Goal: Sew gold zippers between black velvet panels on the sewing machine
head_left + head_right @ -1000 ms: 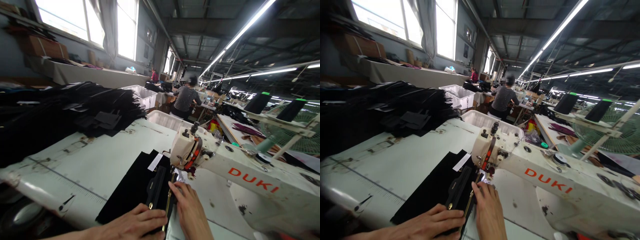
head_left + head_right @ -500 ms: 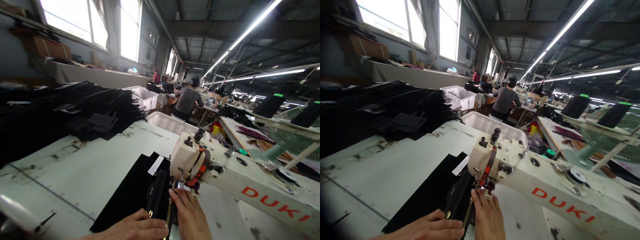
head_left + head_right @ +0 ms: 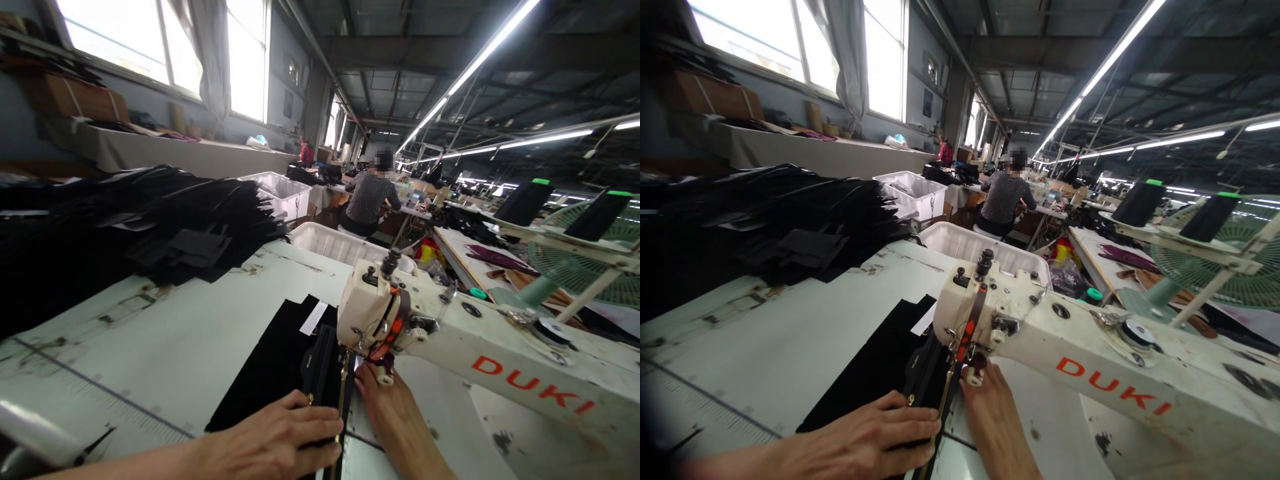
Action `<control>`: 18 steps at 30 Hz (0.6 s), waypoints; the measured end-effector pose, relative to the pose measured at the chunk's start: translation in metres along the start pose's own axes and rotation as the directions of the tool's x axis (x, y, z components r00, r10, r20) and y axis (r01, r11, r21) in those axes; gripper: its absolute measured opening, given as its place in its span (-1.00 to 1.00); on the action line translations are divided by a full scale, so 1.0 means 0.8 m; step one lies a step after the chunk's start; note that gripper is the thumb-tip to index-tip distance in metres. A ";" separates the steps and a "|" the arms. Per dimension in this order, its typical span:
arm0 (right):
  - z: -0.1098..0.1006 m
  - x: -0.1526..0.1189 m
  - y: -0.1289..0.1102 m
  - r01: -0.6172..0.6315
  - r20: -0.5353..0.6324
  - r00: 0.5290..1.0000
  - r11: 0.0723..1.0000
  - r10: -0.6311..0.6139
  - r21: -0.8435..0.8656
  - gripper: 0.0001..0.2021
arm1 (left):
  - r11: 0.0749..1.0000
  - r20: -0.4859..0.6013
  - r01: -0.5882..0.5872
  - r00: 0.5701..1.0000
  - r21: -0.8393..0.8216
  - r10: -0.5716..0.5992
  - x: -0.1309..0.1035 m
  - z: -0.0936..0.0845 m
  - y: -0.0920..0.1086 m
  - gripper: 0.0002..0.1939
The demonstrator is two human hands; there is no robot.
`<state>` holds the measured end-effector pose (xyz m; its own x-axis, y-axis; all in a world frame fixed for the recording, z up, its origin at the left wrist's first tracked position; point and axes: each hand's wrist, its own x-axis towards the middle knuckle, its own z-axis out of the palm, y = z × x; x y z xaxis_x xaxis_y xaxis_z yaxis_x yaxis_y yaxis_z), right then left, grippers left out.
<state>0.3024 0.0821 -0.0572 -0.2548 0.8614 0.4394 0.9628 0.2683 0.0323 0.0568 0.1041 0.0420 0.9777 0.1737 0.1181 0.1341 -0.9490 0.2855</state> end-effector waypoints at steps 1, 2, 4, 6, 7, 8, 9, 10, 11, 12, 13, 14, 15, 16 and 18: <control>0.000 0.001 -0.003 0.008 -0.002 1.000 1.000 -0.008 -0.016 -0.73 | 1.000 0.036 0.013 0.999 -0.013 -0.013 0.000 0.000 0.000 -0.52; 0.000 0.002 -0.006 0.005 -0.007 1.000 0.999 -0.005 -0.037 -0.70 | 0.999 0.055 0.024 0.998 -0.031 -0.022 -0.001 0.002 0.000 -0.50; 0.003 0.002 -0.011 -0.031 -0.018 0.999 0.997 0.029 -0.073 -0.72 | 0.996 0.042 0.027 0.999 -0.089 -0.024 0.000 0.009 -0.001 -0.50; 0.006 0.002 -0.016 -0.090 -0.030 0.996 0.991 0.087 -0.095 -0.79 | 0.989 -0.003 0.025 1.000 -0.143 -0.026 0.000 0.016 -0.002 -0.50; 0.007 0.003 -0.018 -0.118 -0.033 0.993 0.988 0.115 -0.102 -0.82 | 0.987 -0.020 0.026 0.999 -0.159 -0.030 0.001 0.019 -0.003 -0.50; 0.008 0.003 -0.020 -0.142 -0.032 0.990 0.984 0.139 -0.107 -0.84 | 0.986 -0.028 0.032 0.999 -0.162 -0.037 0.001 0.021 -0.003 -0.50; 0.008 0.004 -0.022 -0.163 -0.029 0.987 0.980 0.160 -0.111 -0.85 | 0.987 -0.026 0.037 0.999 -0.157 -0.042 0.001 0.022 -0.003 -0.50; 0.008 0.005 -0.023 -0.183 -0.026 0.983 0.976 0.181 -0.116 -0.85 | 0.988 -0.023 0.036 0.999 -0.152 -0.040 0.002 0.022 -0.003 -0.50; 0.008 0.006 -0.023 -0.204 -0.022 0.979 0.971 0.203 -0.121 -0.84 | 0.988 -0.023 0.031 0.999 -0.149 -0.035 0.002 0.022 -0.003 -0.50; 0.007 0.007 -0.023 -0.225 -0.019 0.974 0.966 0.224 -0.126 -0.84 | 0.988 -0.021 0.024 0.999 -0.151 -0.027 0.003 0.021 -0.003 -0.51; 0.007 0.009 -0.023 -0.245 -0.016 0.969 0.961 0.245 -0.131 -0.84 | 0.988 -0.021 0.016 1.000 -0.155 -0.020 0.003 0.021 -0.003 -0.51; 0.006 0.011 -0.022 -0.262 -0.013 0.965 0.956 0.262 -0.134 -0.83 | 0.987 -0.022 0.011 1.000 -0.159 -0.015 0.003 0.020 -0.003 -0.50; 0.006 0.012 -0.021 -0.273 -0.010 0.962 0.953 0.274 -0.135 -0.83 | 0.987 -0.019 0.010 1.000 -0.160 -0.013 0.003 0.020 -0.003 -0.50; 0.006 0.014 -0.021 -0.278 -0.007 0.960 0.951 0.280 -0.133 -0.84 | 0.987 -0.013 0.014 1.000 -0.157 -0.017 0.002 0.021 -0.003 -0.49; 0.006 0.016 -0.021 -0.284 -0.007 0.958 0.951 0.285 -0.123 -0.84 | 0.989 0.005 0.022 1.000 -0.147 -0.022 0.002 0.024 -0.005 -0.46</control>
<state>0.2828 0.0908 -0.0567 0.0308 0.8992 0.4365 0.9990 -0.0424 0.0168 0.0610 0.1026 0.0226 0.9753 0.1931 0.1069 0.1307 -0.8956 0.4251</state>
